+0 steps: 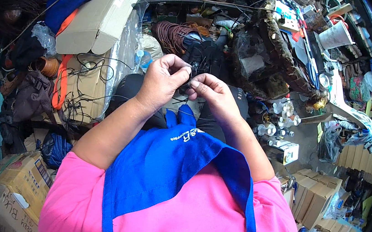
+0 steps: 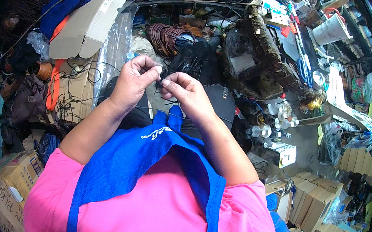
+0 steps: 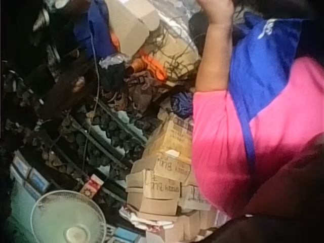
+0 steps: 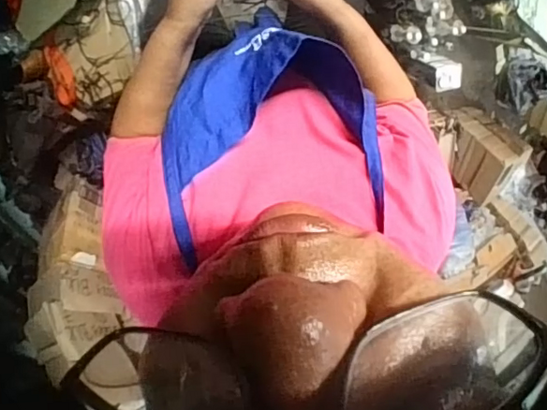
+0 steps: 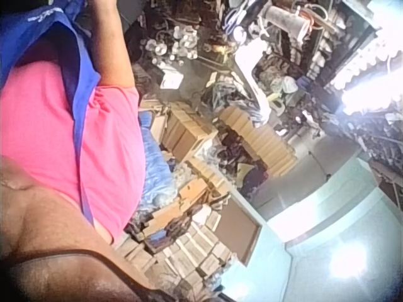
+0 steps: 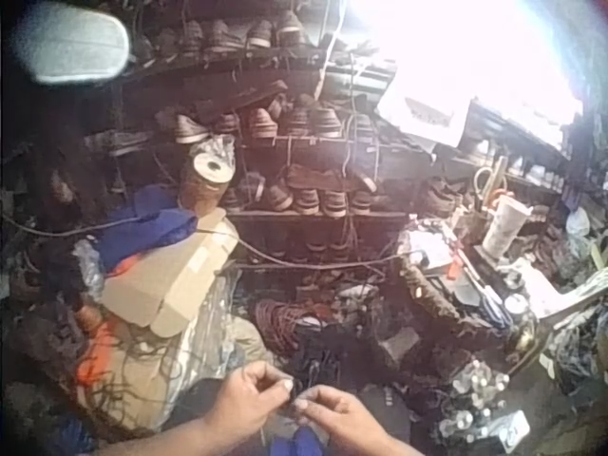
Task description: Manually stitching or repairing a shoe component using a needle and thread.
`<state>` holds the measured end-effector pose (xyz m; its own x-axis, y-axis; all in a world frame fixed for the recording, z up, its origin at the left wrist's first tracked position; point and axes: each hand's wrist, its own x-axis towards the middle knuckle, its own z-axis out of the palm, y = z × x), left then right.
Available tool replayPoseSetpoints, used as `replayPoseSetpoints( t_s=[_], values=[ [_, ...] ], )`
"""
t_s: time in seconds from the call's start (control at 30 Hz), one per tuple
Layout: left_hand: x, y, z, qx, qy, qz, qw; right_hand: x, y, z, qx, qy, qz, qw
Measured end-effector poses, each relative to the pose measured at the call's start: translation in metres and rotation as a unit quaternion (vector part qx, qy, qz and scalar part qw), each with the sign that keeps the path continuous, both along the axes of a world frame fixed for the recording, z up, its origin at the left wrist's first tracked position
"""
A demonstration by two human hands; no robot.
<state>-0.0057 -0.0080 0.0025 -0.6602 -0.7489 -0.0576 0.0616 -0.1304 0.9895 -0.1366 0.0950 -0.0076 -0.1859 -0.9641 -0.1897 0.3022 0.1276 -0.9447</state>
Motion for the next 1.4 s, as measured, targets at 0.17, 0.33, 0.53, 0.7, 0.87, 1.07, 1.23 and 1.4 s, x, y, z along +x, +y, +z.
replayPoseSetpoints(
  t_s=[0.17, 0.33, 0.53, 0.7, 0.87, 1.07, 1.23, 1.4],
  values=[
    [0.001, 0.001, 0.004, 0.005, 0.017, -0.007, 1.000, -0.005, 0.000, -0.001, 0.051, -0.140, 0.054, 0.987],
    [0.001, 0.003, 0.006, 0.031, 0.045, -0.060, 0.997, -0.004, -0.001, 0.000, 0.000, -0.263, 0.011, 0.965],
    [0.002, 0.006, 0.019, 0.029, 0.084, -0.103, 0.991, -0.005, 0.002, -0.003, -0.096, -0.204, 0.022, 0.974],
    [0.000, 0.009, 0.017, 0.001, 0.100, -0.079, 0.992, 0.004, -0.003, -0.012, -0.137, -0.266, 0.010, 0.954],
    [-0.003, 0.007, 0.014, 0.036, 0.112, -0.080, 0.990, 0.006, -0.005, -0.010, -0.135, -0.321, -0.015, 0.937],
    [-0.001, 0.002, 0.008, 0.105, 0.100, -0.019, 0.989, -0.009, -0.002, 0.015, -0.068, 0.036, -0.041, 0.996],
    [0.007, -0.005, 0.012, 0.013, 0.058, -0.010, 0.998, -0.006, -0.001, 0.023, -0.106, 0.355, -0.130, 0.920],
    [0.007, -0.005, 0.015, 0.021, 0.037, -0.031, 0.999, -0.005, -0.002, 0.024, -0.174, 0.506, -0.137, 0.834]
  ],
)
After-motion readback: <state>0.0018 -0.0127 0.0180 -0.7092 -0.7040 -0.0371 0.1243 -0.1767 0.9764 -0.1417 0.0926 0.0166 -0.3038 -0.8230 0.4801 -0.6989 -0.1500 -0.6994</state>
